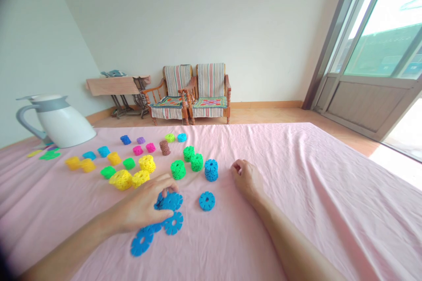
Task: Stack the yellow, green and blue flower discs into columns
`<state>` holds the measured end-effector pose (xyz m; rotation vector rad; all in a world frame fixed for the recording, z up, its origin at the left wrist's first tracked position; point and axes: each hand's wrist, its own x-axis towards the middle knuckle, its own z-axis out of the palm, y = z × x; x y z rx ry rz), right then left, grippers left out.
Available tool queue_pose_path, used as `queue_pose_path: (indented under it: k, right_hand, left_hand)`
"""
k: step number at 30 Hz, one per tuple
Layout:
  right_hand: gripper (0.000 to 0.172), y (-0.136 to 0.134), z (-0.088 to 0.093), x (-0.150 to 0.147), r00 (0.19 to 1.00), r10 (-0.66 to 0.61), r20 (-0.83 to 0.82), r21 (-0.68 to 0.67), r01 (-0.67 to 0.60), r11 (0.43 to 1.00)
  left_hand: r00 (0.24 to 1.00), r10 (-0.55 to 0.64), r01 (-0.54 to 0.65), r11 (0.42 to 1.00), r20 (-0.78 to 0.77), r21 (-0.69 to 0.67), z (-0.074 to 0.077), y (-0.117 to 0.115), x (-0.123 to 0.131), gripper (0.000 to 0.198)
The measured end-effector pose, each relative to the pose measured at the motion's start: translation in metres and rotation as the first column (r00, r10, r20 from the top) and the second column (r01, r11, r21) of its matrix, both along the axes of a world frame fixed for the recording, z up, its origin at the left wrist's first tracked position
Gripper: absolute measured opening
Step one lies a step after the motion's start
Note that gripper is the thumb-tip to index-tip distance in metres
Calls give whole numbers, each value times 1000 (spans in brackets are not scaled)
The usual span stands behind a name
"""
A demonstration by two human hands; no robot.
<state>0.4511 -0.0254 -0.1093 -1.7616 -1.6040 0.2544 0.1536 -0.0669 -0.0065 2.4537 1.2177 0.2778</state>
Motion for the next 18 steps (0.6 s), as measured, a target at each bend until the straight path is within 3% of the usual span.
queue_pose_path:
  k: [6, 10, 18]
  right_hand:
    - [14, 0, -1, 1, 1000, 3, -3, 6, -3, 1000]
    - [14, 0, -1, 1, 1000, 8, -5, 15, -8, 1000]
    - [14, -1, 0, -1, 1000, 7, -11, 25, -6, 1000]
  left_hand:
    - [988, -98, 98, 995, 122, 6, 3, 1, 43, 31]
    - [980, -160, 163, 986, 119, -15, -3, 6, 65, 29]
    - [975, -212, 214, 977, 58, -19, -9, 13, 74, 27]
